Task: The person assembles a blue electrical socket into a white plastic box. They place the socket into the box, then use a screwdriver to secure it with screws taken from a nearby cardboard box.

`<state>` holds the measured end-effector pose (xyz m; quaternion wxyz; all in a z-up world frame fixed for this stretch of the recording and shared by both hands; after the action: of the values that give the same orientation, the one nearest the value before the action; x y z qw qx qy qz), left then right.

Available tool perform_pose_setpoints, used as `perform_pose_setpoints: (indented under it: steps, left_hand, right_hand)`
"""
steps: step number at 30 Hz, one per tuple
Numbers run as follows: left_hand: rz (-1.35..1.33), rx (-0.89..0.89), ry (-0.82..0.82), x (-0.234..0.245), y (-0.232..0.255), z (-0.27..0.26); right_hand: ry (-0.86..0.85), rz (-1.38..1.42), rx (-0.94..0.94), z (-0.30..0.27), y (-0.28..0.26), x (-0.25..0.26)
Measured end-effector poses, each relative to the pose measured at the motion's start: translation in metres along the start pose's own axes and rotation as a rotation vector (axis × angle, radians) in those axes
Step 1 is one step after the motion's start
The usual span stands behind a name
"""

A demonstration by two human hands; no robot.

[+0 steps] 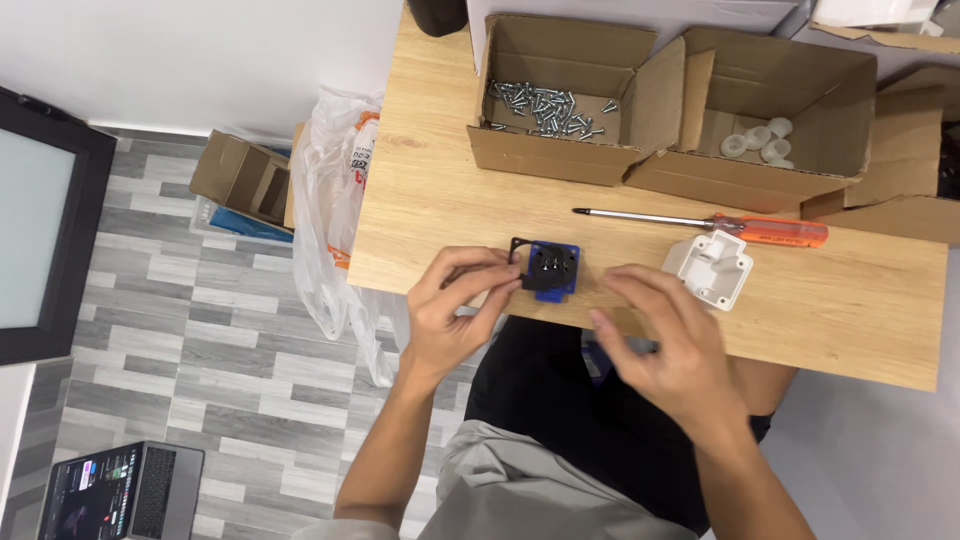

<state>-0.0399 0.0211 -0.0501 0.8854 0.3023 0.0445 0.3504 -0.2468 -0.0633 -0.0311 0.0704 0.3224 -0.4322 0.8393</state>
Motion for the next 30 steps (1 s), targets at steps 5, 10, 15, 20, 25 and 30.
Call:
perform_pose_setpoints:
  steps: [5,10,15,20,25,30]
  left_hand:
    - [0.049,-0.069,-0.02,-0.011,-0.003,-0.005]
    - [0.039,-0.088,-0.019,-0.015,-0.005,-0.005]
    - [0.036,-0.086,-0.033,-0.018,-0.003,-0.001]
    - [0.018,-0.11,-0.068,-0.021,-0.006,-0.006]
    - [0.065,-0.147,-0.094,-0.023,-0.007,-0.009]
    - [0.115,-0.155,-0.123,-0.023,-0.008,-0.009]
  right_hand:
    - [0.098,0.057,0.08,0.004,-0.006,-0.028]
    - [0.144,0.118,0.12,0.0,0.01,-0.04]
    - [0.195,0.104,0.21,0.007,0.007,-0.038]
    - [0.239,0.05,0.261,0.0,0.015,-0.042]
    - [0.245,0.016,0.26,0.002,0.011,-0.043]
    - [0.23,-0.009,0.261,0.001,0.011,-0.045]
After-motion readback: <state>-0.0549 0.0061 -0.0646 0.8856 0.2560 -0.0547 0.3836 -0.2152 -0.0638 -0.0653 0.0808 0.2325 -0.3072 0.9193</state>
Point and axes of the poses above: each hand's wrist, its own z-axis towards the middle knuckle, its own x-axis out of the back of the hand, y = z × x, the point moved 4 cm from there along z, towards the middle knuckle, and after that the axes turned 14 degrees about -x, right-handed, at the moved point
